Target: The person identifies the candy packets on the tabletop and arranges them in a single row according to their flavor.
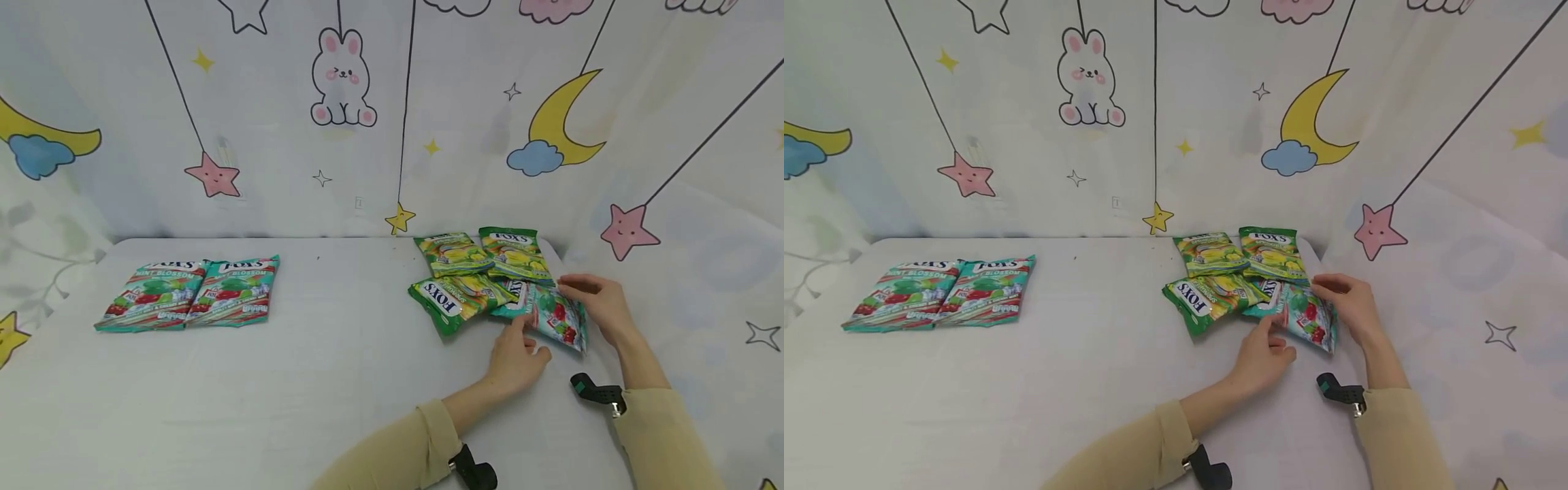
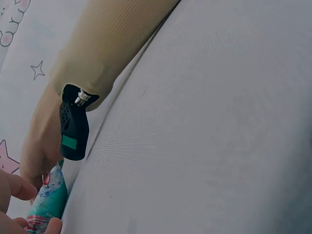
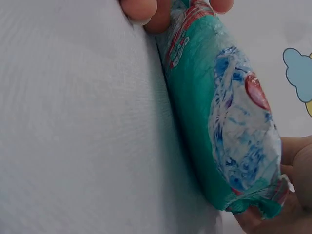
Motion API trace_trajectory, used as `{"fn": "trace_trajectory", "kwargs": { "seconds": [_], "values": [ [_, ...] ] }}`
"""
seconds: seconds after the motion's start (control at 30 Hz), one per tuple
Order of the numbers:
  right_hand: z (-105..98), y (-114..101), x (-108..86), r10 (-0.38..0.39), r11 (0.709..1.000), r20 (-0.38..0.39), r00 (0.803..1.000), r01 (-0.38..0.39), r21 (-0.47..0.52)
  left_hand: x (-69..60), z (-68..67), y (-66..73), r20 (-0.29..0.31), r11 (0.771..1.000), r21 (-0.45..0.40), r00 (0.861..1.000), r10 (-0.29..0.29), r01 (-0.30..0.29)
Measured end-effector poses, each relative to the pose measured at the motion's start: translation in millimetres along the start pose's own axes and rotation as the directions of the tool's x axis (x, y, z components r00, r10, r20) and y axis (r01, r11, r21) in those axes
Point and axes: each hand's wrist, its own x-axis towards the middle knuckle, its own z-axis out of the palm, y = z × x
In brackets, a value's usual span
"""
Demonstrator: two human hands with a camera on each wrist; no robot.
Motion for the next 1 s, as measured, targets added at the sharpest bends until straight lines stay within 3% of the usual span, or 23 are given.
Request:
{"fn": "trace_trajectory", "kwargs": {
  "seconds": [0.4, 0.8, 1.0],
  "values": [
    [5.8, 5.8, 1.2, 0.047, 0.998, 0.063, 0.997, -0.044, -0.047, -1.0, 0.2, -5.1, -0.004, 0.998, -0.045, 1.0, 0.031, -0.031],
    [3.3, 3.9, 0.4, 0.064, 0.996, 0.115, 0.991, -0.057, -0.065, -1.8, 0.6, -7.1, -0.006, 0.996, -0.084, 1.0, 0.02, -0.02],
    [0.8, 1.7, 0.0, 0.064, 0.995, 0.14, 0.988, -0.053, -0.082, 0.5, 1.8, -7.5, -0.037, 0.994, -0.105, 0.999, -0.019, 0.015]
  ]
}}
